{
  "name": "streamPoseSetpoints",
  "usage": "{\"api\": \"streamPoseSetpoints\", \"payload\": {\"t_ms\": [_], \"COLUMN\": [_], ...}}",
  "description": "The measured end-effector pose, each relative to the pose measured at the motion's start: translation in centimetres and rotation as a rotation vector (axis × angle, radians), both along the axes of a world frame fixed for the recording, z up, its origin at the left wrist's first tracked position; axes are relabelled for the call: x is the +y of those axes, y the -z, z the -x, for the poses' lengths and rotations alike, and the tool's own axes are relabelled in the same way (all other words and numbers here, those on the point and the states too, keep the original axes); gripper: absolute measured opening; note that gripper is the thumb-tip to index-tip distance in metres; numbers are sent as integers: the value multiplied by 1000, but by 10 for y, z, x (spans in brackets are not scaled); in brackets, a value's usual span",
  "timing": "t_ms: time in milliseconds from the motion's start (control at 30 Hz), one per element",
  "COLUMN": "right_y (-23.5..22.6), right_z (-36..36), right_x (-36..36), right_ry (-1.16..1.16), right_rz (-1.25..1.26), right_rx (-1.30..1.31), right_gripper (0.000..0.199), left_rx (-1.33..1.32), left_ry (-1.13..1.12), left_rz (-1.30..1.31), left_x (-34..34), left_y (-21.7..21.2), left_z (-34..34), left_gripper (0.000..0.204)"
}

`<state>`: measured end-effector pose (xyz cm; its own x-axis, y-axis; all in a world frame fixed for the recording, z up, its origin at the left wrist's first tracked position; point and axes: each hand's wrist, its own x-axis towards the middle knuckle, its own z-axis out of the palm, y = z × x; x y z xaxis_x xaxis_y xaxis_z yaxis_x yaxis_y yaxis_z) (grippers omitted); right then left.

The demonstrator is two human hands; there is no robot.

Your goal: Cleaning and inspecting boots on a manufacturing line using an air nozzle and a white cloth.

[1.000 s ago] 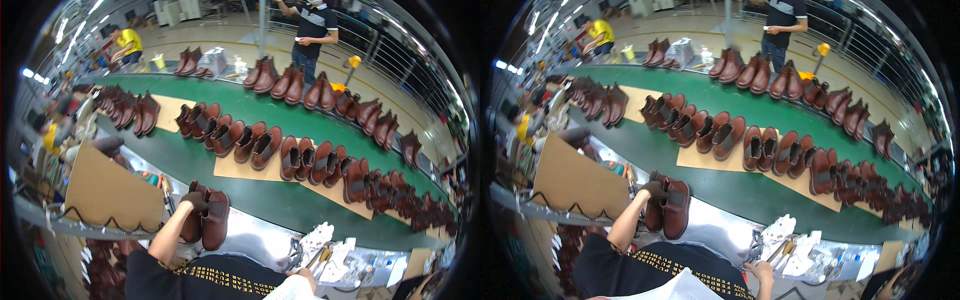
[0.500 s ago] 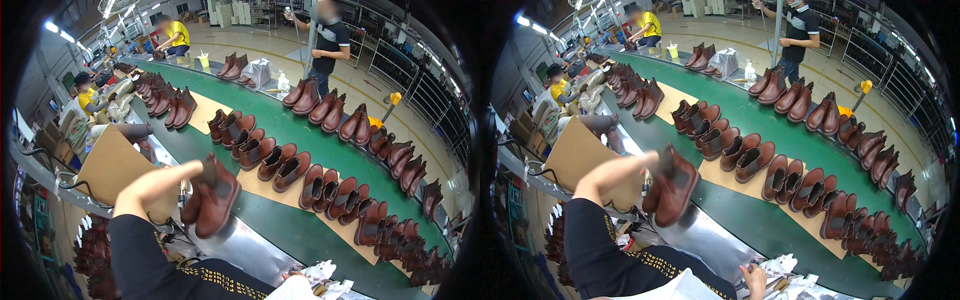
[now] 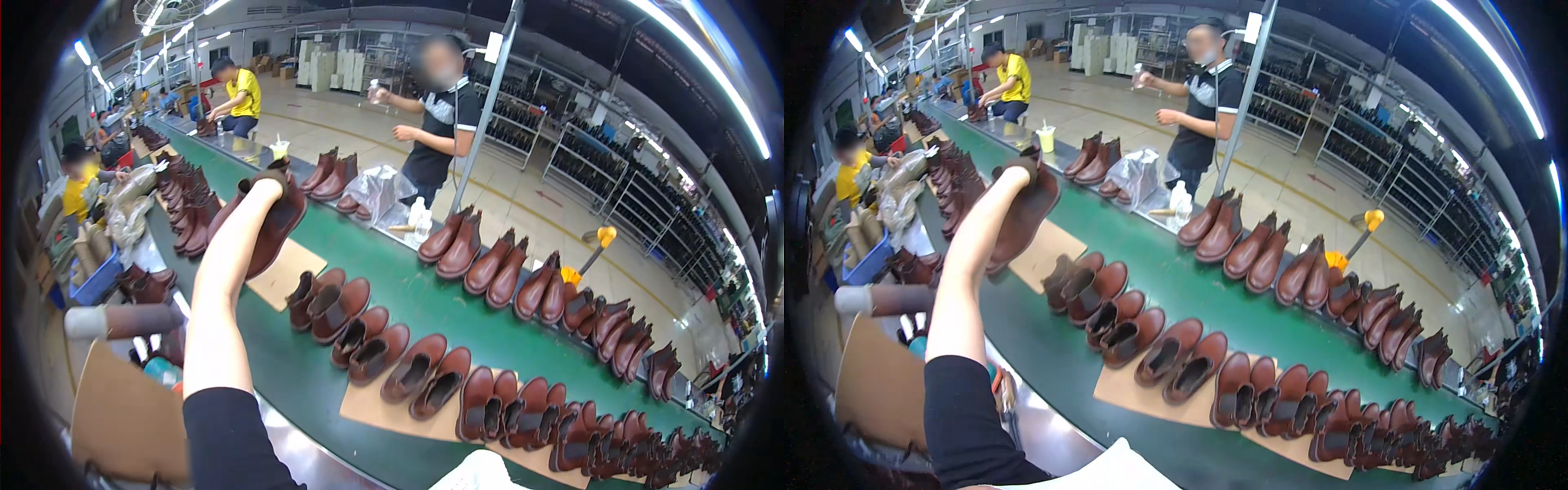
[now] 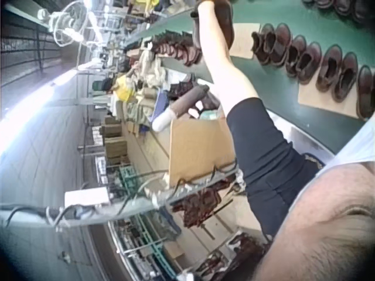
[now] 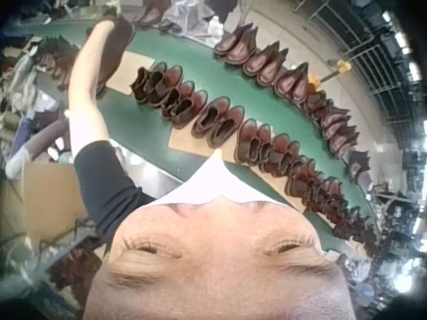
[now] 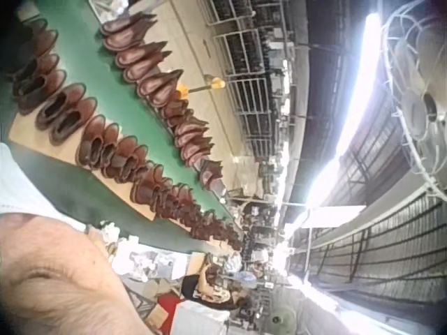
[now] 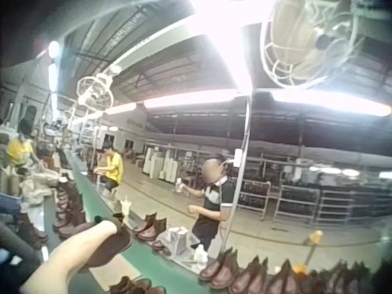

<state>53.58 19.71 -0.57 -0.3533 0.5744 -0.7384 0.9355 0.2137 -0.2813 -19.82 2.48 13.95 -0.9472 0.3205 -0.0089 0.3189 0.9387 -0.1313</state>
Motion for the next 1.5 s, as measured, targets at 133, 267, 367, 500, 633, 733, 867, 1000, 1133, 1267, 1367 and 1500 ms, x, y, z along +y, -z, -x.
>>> {"api": "streamPoseSetpoints", "payload": {"t_ms": [133, 267, 367, 500, 633, 733, 867, 1000, 1133, 1267, 1367, 1500], "right_y": [-5, -4, -14, -62, -79, -81, -67, -46, -19, 11, 23, -11], "right_z": [34, 61, 72, 205, 353, 447, 536, 563, 552, 547, 519, 472], "right_x": [12, 24, 28, 69, 73, 74, 70, 53, 64, 48, 54, 43], "right_ry": [-169, -391, -536, -764, -1148, -1256, -1324, -1414, -1444, -1395, -1497, -1558], "right_rz": [-125, -174, -205, -250, -461, -553, -791, -887, -789, -728, -773, -672], "right_rx": [-46, -129, -209, 483, 539, 566, 581, 645, 537, 493, 604, 537], "right_gripper": [41, 36, 33, 65, 87, 92, 93, 94, 95, 96, 98, 92], "left_rx": [-194, -144, -190, 505, -196, -1181, -1115, -1022, -764, -821, -657, -41], "left_ry": [-168, -302, -374, -111, 23, -292, -237, -215, 112, -83, 96, 112], "left_rz": [-60, -173, -272, -551, -943, -1617, -1628, -1609, -1294, -1231, -989, -999], "left_x": [-12, -33, 0, 14, -18, -20, -17, -38, -12, -27, -15, -2], "left_y": [83, 204, 199, 233, 293, 313, 337, 365, 342, 346, 317, 201], "left_z": [60, 54, 18, -5, -19, -19, -34, -63, -99, -106, -123, -194], "left_gripper": [59, 62, 69, 32, 44, 44, 43, 44, 45, 44, 45, 39]}}
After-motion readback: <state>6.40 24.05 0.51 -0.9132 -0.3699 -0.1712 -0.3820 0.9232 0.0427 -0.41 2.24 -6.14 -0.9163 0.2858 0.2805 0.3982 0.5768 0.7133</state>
